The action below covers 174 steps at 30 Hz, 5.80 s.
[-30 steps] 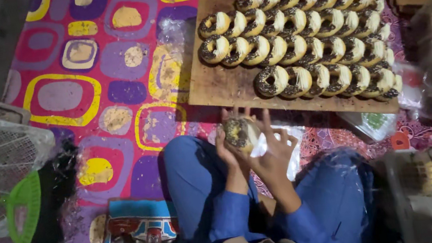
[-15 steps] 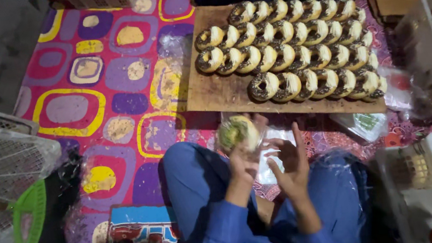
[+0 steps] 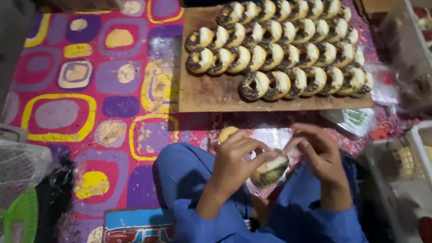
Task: The person sits on a mat and wraps individual crescent-shaped pastries in clear plastic bags. They pick up each pastry, place it in a bag, and set the wrapped item into a white plastic crate.
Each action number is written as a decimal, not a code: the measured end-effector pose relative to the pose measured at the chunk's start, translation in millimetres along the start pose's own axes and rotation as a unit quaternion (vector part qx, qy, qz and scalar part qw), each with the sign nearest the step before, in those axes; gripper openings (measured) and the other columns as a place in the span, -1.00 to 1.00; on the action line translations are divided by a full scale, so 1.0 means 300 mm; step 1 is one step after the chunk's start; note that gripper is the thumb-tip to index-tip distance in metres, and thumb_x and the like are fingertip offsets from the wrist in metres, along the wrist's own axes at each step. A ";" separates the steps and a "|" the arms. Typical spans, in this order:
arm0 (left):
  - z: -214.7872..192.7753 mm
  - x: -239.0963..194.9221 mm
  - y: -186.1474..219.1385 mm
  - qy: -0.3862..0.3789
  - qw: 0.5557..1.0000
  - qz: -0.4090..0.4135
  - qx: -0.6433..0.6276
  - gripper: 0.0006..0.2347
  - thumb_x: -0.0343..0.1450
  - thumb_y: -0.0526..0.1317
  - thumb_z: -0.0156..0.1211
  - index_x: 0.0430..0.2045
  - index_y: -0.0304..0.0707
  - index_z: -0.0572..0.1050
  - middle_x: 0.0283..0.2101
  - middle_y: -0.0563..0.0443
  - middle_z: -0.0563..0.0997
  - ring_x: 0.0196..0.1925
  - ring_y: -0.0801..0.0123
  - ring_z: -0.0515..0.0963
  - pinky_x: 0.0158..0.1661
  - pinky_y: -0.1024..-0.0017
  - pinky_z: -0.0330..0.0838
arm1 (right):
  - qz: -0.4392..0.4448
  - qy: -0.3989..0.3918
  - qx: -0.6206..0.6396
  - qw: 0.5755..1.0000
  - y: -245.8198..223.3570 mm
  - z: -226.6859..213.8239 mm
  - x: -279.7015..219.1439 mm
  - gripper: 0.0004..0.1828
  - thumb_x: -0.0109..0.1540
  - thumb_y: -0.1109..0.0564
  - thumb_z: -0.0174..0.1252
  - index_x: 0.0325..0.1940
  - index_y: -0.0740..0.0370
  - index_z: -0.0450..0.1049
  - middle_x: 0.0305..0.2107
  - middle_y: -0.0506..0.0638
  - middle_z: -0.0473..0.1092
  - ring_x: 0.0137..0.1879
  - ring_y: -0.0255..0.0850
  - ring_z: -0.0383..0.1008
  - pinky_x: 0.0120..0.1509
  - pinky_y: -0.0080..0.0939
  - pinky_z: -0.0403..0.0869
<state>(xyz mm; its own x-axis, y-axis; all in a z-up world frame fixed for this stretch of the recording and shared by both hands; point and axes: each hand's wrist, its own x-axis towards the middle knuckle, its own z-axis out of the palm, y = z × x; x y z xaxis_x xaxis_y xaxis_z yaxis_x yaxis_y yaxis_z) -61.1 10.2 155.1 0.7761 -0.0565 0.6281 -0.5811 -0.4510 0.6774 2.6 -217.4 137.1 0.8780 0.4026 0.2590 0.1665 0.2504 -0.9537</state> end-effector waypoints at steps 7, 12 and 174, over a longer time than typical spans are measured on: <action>-0.039 -0.003 0.146 0.055 0.997 -0.027 0.054 -0.87 0.26 -0.42 0.37 -0.37 -0.35 0.61 -0.36 0.00 0.59 -0.29 0.21 0.59 -0.23 0.31 0.51 | -0.273 -0.064 -0.363 0.889 -0.007 0.091 -0.012 -0.78 0.02 0.11 0.45 -0.27 0.12 0.67 -0.46 -0.13 0.44 -0.37 -0.21 0.26 -0.25 -0.19 0.20; -0.098 0.003 0.145 0.041 0.984 0.108 0.135 -0.85 0.29 -0.44 0.37 -0.31 -0.33 0.60 -0.29 0.01 0.65 -0.23 0.19 0.61 -0.18 0.33 0.54 | -0.390 0.015 -0.545 0.742 0.357 -0.086 -0.106 -0.70 0.13 0.12 0.33 -0.07 0.13 0.53 -0.24 0.00 0.41 -0.07 -0.05 0.35 0.06 -0.04 0.29; -0.077 -0.670 -0.439 0.214 0.892 -0.350 0.190 -0.91 0.33 -0.35 0.36 -0.49 -0.45 0.59 -0.47 -0.10 0.60 -0.37 0.32 0.58 -0.26 0.40 0.45 | 0.134 0.074 -0.042 0.987 0.898 0.449 -0.249 -0.79 0.23 0.22 0.27 -0.48 0.34 0.51 -0.30 -0.02 0.43 -0.11 -0.27 0.44 -0.03 -0.32 0.42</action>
<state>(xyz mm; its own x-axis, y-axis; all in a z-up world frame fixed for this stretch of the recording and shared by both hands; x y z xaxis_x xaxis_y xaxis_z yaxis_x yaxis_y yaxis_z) -146.2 101.6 -51.5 0.7049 0.6652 0.2463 0.1969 -0.5171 0.8330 -78.7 -61.4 -118.7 0.9507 0.3094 -0.0228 -0.0490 0.0770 -0.9958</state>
